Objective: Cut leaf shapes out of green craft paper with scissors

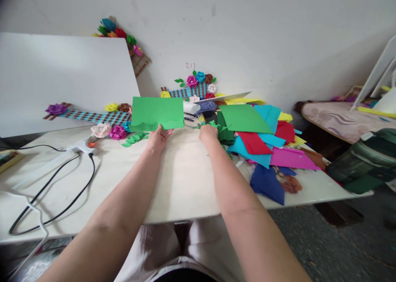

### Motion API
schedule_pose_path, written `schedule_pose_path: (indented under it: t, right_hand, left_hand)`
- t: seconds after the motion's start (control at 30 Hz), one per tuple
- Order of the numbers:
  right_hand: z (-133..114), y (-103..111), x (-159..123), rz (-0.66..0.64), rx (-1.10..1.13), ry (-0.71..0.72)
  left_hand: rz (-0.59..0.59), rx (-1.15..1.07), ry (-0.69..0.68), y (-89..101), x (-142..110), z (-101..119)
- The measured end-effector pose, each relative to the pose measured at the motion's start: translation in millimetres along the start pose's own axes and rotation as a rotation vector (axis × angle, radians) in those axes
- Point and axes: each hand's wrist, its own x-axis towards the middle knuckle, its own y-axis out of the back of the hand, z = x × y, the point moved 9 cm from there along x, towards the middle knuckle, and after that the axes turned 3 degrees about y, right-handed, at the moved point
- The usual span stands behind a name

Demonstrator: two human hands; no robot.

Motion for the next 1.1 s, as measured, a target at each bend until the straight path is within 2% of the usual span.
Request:
schedule_pose_path:
  t: [0.4,0.47,0.57,0.67,0.77,0.87,0.93,1.1]
  right_hand:
    - [31.6,15.6,4.4,0.067,0.172,-0.134]
    - [32.8,10.3,8.7,0.048,0.286,-0.136]
    - [31.3,1.0,14.1,0.032,0.635,-0.169]
    - [26.0,-3.5,14.9,0.066,1.032,-0.204]
    - [12.5,-9.3,11.9,0.014,1.271,-0.185]
    - [-4.6,-13.7,6.6,-0.059,1.391,-0.135]
    - [-15.6,-12.4,3.1,-0.064,1.456,-0.091]
    - [-28.3,-6.7,-3.5,0.026,1.447,-0.111]
  left_hand:
    - [0.014,0.013,-0.015,2.6,6.0,2.1]
    - [0.018,0.012,-0.017,3.1,6.3,2.3]
    - [0.01,0.002,-0.021,2.6,5.9,2.6]
    - [0.001,0.016,-0.015,1.6,5.4,1.7]
    - [-0.017,0.05,-0.002,-0.3,5.1,-0.2]
    - [-0.053,0.081,0.008,-4.0,4.1,-2.1]
    - [-0.072,0.104,0.019,-6.4,2.8,-3.5]
    - [-0.119,0.127,0.035,-12.1,0.0,-5.5]
